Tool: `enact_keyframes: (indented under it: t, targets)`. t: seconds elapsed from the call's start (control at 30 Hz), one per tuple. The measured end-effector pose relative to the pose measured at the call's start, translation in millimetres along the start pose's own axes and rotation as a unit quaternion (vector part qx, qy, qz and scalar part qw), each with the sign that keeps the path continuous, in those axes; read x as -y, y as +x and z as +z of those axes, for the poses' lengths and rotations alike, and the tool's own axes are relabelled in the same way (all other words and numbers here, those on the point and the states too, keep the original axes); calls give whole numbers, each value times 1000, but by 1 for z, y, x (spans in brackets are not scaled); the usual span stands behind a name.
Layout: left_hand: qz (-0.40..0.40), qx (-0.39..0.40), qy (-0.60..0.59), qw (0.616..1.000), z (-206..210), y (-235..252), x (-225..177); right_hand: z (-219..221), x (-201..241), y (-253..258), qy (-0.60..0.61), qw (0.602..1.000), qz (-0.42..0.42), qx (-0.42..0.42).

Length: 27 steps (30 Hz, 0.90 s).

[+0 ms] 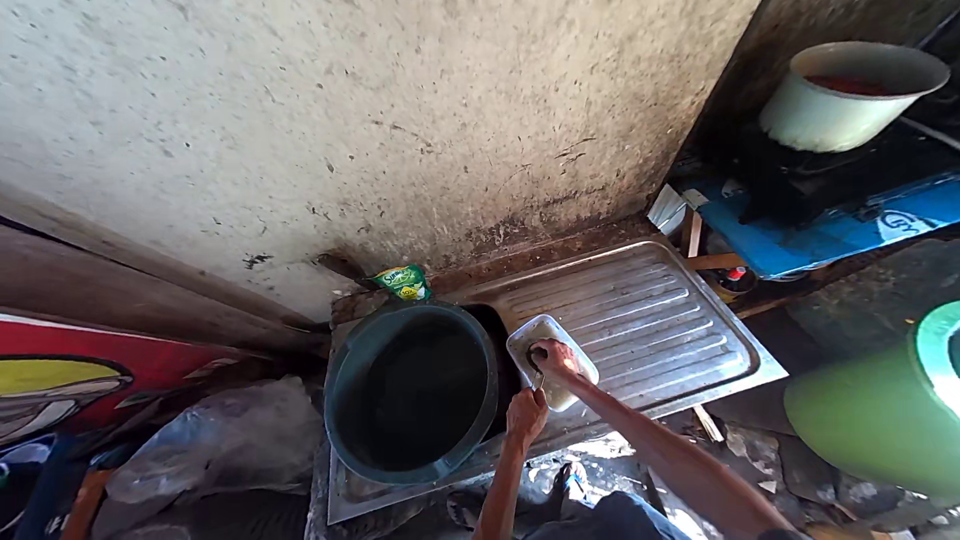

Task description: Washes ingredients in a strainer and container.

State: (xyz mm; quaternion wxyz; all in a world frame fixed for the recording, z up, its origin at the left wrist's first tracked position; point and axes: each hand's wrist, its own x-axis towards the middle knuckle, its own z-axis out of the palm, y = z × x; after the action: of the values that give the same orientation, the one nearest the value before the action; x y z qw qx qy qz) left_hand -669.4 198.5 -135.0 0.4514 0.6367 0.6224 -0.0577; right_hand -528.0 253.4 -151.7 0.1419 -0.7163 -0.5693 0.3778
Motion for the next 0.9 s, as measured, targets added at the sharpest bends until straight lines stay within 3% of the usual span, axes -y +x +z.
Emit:
enact_keyframes:
  t: [0.1, 0.2, 0.3, 0.4, 0.5, 0.57, 0.63, 0.7, 0.83, 0.9]
  targets:
    - [-6, -5, -1, 1000, 0, -3, 2, -30, -2, 6, -115, 983, -80, 116]
    - [3, -1, 12, 1000, 3, -3, 2, -31, 12, 11, -149, 987, -50, 26]
    - [5, 5, 4, 1000, 1, 0, 3, -2, 11, 12, -32, 999, -6, -34]
    - [4, 5, 4, 1000, -1, 1, 5, -1, -6, -6, -2, 997, -66, 31]
    - [9, 12, 10, 1000, -2, -2, 4, -28, -13, -8, -118, 975, -147, 120]
    - [8, 16, 21, 1000, -1, -2, 2, -33, -2, -8, -138, 981, -110, 74]
    - [6, 22, 26, 999, -1, 0, 1, -18, 1, 1, -55, 997, -48, -34]
    - [0, 25, 16, 1000, -2, 1, 1, 3, -1, 1, 25, 998, -22, -54]
    - [5, 12, 21, 1000, 0, 0, 6, -13, -18, -12, -73, 985, -127, 86]
    - [5, 11, 32, 999, 0, -1, 3, -30, -16, -7, -112, 977, -153, 95]
